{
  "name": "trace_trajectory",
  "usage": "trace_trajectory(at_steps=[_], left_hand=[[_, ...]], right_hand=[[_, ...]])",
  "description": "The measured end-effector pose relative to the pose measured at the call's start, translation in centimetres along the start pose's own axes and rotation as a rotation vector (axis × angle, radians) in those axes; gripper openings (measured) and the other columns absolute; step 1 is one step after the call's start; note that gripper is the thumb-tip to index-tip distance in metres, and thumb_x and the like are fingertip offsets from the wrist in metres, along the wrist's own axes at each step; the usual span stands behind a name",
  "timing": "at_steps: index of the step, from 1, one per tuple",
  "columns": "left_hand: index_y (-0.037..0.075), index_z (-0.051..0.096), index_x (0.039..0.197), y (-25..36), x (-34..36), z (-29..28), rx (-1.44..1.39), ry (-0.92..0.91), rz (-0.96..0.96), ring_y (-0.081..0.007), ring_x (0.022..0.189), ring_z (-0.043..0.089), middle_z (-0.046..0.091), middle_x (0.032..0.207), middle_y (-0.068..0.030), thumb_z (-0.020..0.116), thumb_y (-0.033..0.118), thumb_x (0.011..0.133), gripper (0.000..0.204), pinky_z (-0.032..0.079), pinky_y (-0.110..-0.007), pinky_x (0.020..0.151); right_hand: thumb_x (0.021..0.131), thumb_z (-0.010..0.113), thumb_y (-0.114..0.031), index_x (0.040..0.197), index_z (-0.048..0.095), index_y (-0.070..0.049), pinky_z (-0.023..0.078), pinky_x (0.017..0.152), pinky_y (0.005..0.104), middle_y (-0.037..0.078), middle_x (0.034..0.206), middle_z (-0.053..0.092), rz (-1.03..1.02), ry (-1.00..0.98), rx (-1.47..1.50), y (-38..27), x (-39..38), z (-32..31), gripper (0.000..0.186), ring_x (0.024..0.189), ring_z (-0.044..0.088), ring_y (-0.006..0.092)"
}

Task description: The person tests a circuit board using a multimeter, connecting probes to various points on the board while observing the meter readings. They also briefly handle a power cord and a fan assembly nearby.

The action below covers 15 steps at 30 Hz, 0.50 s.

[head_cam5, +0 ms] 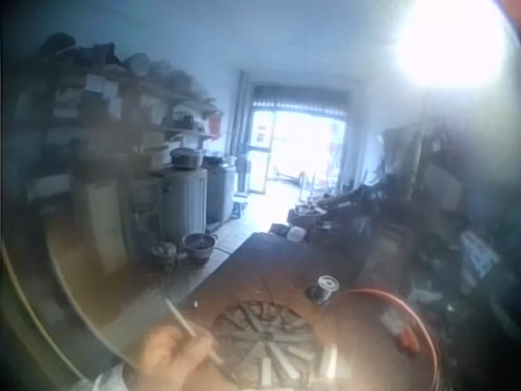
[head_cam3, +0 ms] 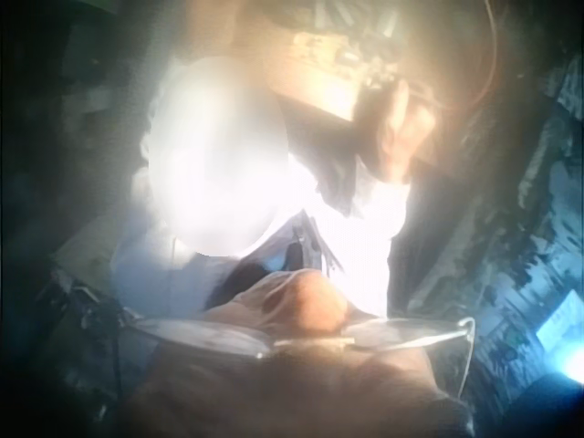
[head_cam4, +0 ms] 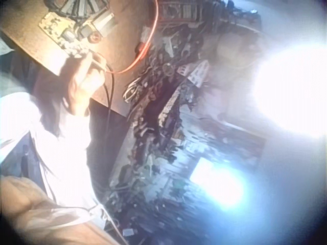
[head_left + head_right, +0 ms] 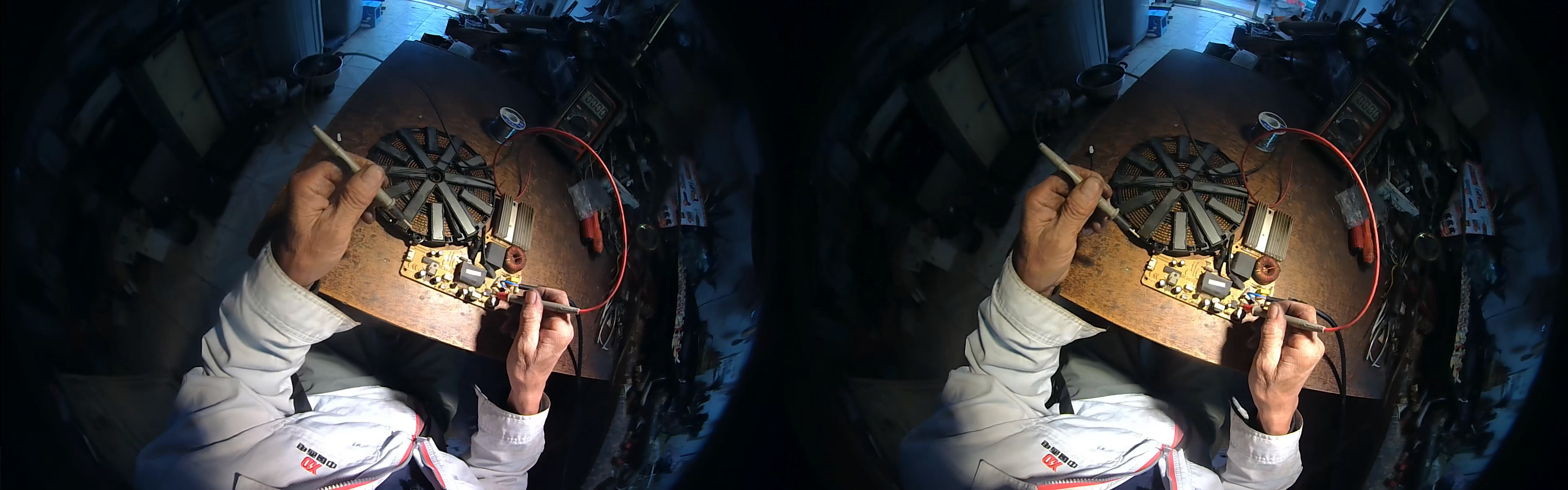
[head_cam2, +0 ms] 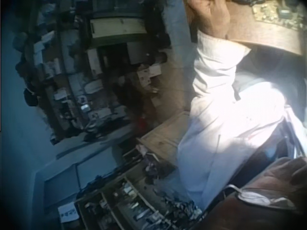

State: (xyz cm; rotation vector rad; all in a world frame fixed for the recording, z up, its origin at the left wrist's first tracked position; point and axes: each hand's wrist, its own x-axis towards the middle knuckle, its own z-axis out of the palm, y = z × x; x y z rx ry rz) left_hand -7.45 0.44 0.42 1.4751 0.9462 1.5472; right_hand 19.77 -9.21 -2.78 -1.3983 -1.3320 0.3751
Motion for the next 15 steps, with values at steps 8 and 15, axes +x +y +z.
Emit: trace_trajectory(at_steps=[8,15], left_hand=[[-0.005,0.070,0.106,-2.8,-3.3,-2.5,-0.056,-0.073,-0.084,-0.0123,0.077,0.071,0.074,0.087,-0.0106,0.071,0.007,0.096,0.016,0.059,-0.025,0.070],[-0.004,0.073,0.101,-2.4,-3.6,-2.0,-0.032,-0.108,-0.123,-0.0148,0.083,0.074,0.076,0.094,-0.0099,0.076,0.001,0.089,0.013,0.058,-0.025,0.072]], right_hand=[[0.106,0.056,-0.016,0.089,0.058,-0.001,0.034,0.053,0.0210,-0.001,0.066,0.056,0.049,0.188,-0.020,0.1,-0.8,1.5,0.023,0.057,0.046,0.0043],[0.107,0.055,-0.021,0.094,0.055,-0.002,0.034,0.046,0.0206,0.000,0.062,0.054,-0.036,0.201,-0.078,0.2,-1.0,1.8,0.023,0.049,0.047,0.0061]])
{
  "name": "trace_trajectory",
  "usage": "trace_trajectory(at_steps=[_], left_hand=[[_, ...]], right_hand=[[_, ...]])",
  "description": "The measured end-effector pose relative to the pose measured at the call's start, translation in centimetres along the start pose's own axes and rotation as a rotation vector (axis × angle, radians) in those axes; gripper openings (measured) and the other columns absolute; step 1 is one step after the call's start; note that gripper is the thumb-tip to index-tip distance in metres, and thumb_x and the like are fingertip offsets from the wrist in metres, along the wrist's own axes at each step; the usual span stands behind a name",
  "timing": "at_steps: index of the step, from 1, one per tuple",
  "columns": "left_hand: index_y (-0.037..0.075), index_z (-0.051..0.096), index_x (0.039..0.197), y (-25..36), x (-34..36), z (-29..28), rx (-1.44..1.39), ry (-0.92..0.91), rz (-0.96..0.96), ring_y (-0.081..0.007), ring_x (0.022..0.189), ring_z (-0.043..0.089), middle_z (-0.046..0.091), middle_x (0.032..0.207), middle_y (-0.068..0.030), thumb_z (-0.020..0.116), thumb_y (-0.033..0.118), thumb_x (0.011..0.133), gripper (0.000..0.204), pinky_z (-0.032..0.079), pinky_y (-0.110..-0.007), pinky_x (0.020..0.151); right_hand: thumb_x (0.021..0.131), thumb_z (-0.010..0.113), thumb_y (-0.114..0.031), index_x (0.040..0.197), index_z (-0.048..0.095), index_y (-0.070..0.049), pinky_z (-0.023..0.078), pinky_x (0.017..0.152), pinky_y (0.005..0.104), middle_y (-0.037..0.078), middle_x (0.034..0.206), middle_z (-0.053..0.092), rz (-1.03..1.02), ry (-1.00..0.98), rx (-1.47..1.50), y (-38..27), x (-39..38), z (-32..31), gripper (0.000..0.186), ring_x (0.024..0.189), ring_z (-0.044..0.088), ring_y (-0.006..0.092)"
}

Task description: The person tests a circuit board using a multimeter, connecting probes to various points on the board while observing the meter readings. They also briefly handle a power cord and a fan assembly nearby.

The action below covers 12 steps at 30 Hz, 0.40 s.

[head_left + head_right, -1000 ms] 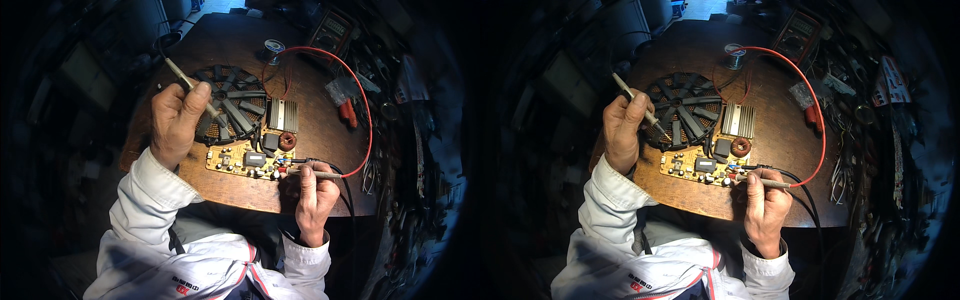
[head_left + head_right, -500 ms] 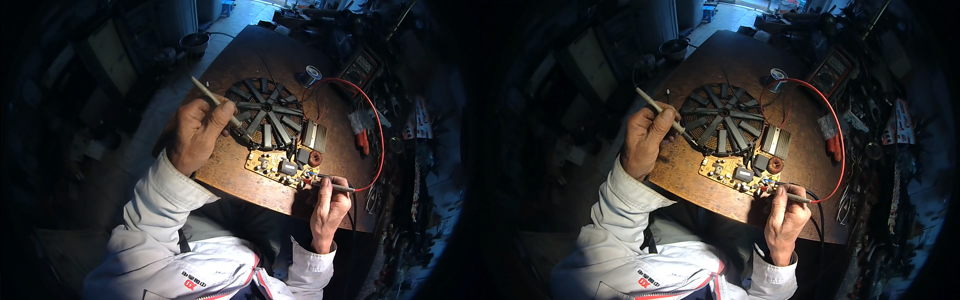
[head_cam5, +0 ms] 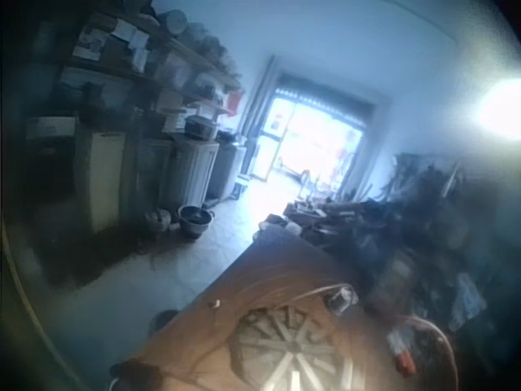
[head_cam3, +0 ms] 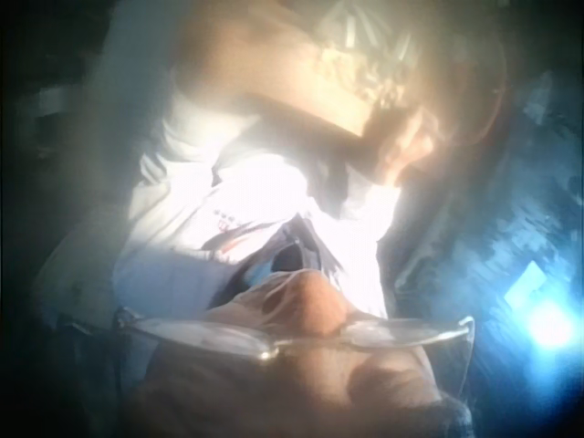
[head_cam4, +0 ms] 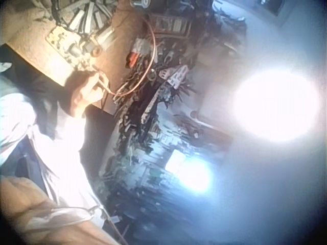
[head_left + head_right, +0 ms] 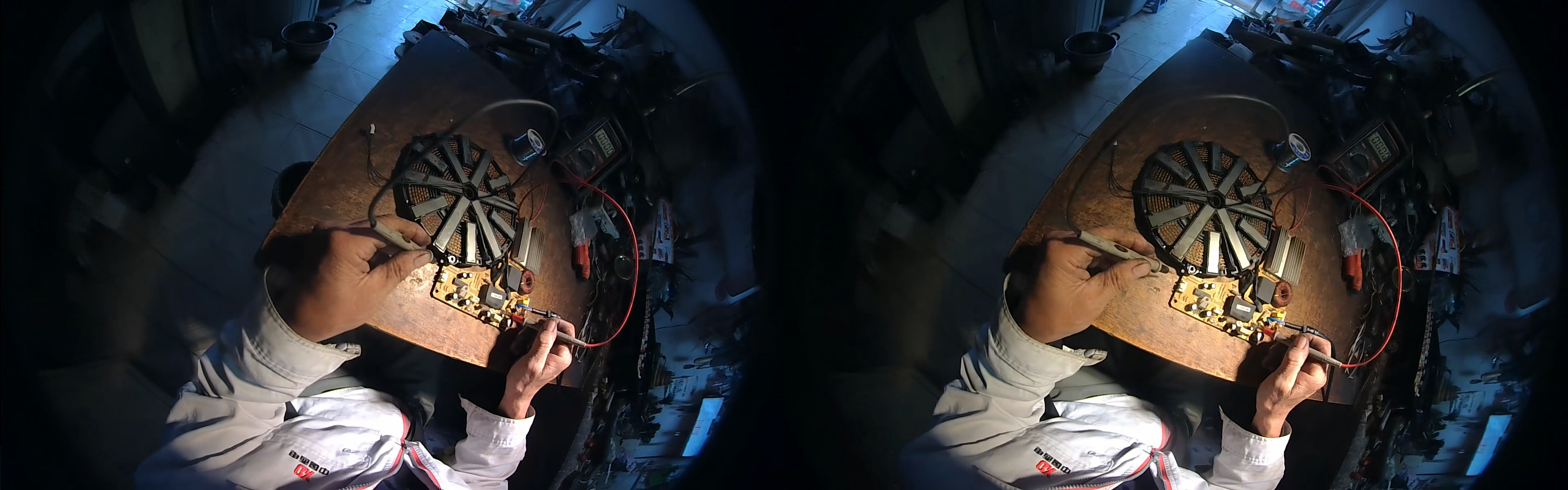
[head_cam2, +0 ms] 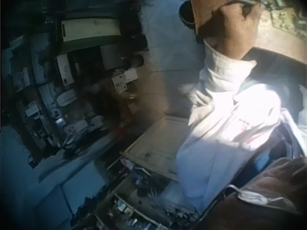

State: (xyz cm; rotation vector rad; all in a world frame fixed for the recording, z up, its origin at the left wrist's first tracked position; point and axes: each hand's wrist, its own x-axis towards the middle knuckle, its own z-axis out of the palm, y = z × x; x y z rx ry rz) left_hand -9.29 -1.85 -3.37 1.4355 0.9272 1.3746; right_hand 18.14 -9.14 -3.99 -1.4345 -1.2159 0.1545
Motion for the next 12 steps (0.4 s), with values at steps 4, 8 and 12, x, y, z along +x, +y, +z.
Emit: trace_trajectory(at_steps=[4,8,12], left_hand=[[-0.003,0.074,0.100,0.1,0.6,-0.6,0.118,-0.052,0.104,-0.0168,0.080,0.075,0.077,0.092,-0.0128,0.078,0.002,0.086,0.015,0.058,-0.027,0.070],[-0.001,0.074,0.101,-0.4,0.9,-1.1,0.131,-0.035,0.184,-0.0217,0.080,0.076,0.077,0.092,-0.0146,0.080,0.004,0.085,0.018,0.057,-0.030,0.068],[0.001,0.074,0.105,-0.3,1.3,-1.6,0.212,-0.061,0.181,-0.0249,0.085,0.077,0.077,0.096,-0.0149,0.080,0.005,0.085,0.021,0.058,-0.032,0.071]], right_hand=[[0.107,0.054,-0.025,0.092,0.053,-0.004,0.033,0.043,0.0219,0.002,0.062,0.055,0.031,0.004,-0.019,0.8,0.0,-0.3,0.025,0.046,0.046,0.0078],[0.107,0.054,-0.029,0.093,0.053,-0.005,0.035,0.042,0.0221,0.002,0.063,0.055,0.068,0.003,-0.004,0.6,-0.1,0.2,0.027,0.046,0.048,0.0087],[0.106,0.055,-0.030,0.093,0.054,-0.006,0.036,0.042,0.0229,0.003,0.063,0.057,0.084,0.027,-0.015,0.9,-0.1,0.4,0.028,0.046,0.049,0.0093]])
